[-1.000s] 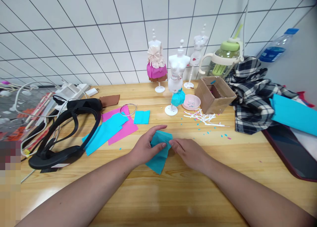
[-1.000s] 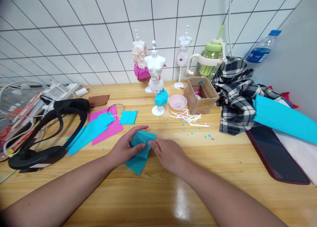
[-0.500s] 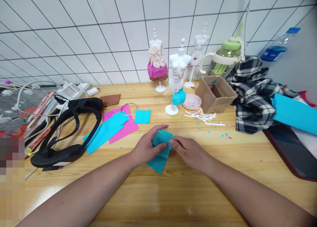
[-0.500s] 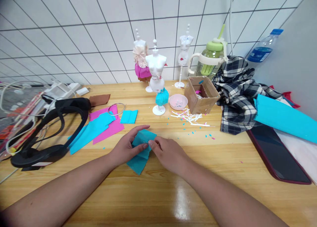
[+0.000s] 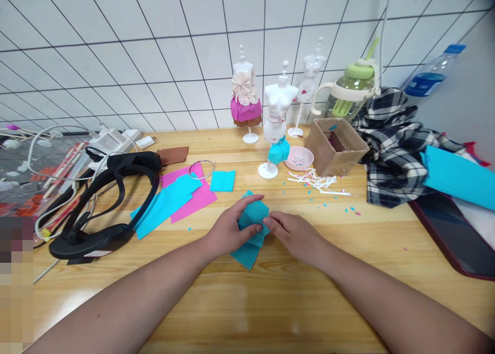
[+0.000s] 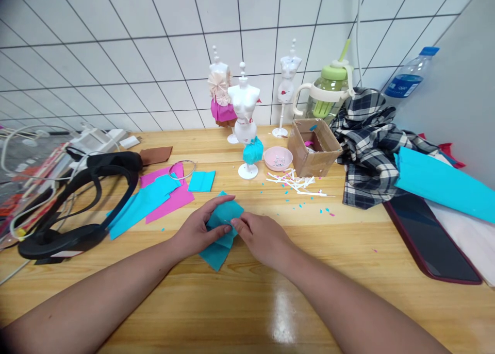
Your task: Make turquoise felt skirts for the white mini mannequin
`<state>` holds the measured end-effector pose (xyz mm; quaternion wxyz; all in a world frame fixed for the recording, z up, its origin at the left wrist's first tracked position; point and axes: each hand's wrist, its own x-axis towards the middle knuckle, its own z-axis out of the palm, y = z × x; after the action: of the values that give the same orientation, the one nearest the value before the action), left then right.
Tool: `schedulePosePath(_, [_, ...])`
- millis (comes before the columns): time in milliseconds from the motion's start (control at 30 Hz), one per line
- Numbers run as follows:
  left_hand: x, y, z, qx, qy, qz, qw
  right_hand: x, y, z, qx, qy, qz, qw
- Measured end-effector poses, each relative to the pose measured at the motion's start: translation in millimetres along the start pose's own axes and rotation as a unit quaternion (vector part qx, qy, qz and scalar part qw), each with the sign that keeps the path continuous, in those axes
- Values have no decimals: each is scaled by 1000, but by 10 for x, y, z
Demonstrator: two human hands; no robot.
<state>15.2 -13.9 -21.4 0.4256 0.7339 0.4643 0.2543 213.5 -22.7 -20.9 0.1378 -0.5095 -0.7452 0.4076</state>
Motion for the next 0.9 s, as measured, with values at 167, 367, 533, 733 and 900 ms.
schedulePosePath(167, [0, -1, -1, 8, 2, -2, 1000, -12, -2, 5, -1, 1, 0, 1000])
schedulePosePath(367, [7, -25, 9, 20, -2, 2, 1000, -14, -28, 11, -7, -2, 8, 1000])
schedulePosePath(533, [4, -24, 20, 27, 0, 4, 1000, -9, -33, 20, -11, 4, 3, 1000])
schedulePosePath(733, [3, -14, 16, 29, -5, -1, 1000, -7, -25, 27, -20, 0, 4, 1000])
schedulePosePath(900, [2, -29, 28, 30, -2, -5, 1000, -5, -33, 34, -24, 0, 3, 1000])
